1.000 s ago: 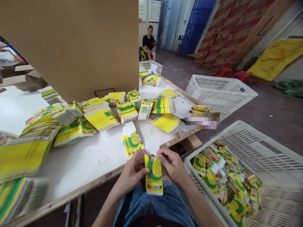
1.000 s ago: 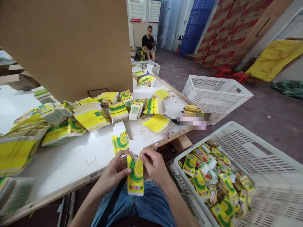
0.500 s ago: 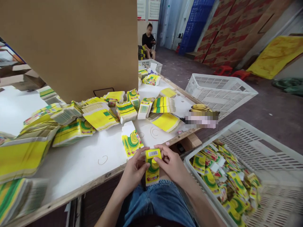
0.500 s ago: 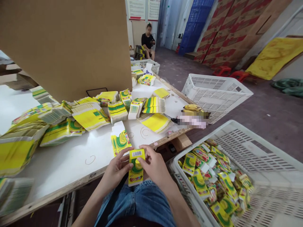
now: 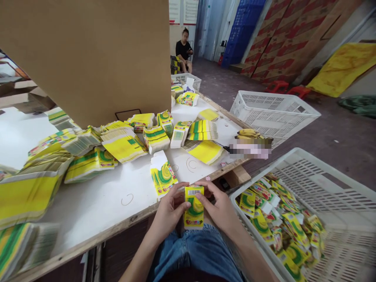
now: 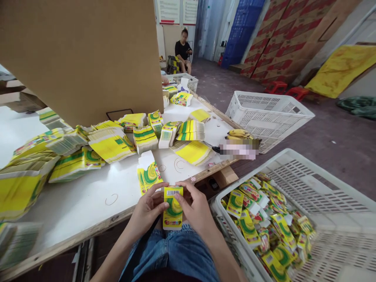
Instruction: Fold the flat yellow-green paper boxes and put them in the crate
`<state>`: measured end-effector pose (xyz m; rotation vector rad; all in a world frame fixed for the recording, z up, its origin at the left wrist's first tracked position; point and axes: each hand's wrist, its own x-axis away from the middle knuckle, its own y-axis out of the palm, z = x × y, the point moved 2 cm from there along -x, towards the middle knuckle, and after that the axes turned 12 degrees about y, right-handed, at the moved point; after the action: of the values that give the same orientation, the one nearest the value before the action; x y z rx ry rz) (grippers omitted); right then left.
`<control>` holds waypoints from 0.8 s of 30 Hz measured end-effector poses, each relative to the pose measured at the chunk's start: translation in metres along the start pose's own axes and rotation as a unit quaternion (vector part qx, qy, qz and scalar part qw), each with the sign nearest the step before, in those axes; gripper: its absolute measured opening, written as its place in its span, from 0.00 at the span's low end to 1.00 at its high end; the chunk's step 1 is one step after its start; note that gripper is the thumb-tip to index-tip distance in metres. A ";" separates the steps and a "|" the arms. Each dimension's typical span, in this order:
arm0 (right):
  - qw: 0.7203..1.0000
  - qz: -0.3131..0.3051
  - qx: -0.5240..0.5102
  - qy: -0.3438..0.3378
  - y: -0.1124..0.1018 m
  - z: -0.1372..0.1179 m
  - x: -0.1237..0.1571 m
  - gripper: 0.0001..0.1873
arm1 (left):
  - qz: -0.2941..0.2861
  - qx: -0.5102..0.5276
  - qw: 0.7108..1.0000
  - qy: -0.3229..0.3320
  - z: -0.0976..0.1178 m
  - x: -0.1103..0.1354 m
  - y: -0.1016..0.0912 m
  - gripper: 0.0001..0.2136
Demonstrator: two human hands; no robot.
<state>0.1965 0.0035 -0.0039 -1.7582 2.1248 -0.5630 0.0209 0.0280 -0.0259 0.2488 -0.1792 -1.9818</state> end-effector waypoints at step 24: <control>0.977 -0.012 -0.190 0.092 0.078 0.006 -0.051 0.15 | 0.250 -0.107 0.958 0.090 -0.011 -0.002 -0.047 0.25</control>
<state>0.1423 0.0660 -0.0477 -1.9967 2.4752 -0.3507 -0.0169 0.0487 -0.0475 0.2157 0.0868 -1.4516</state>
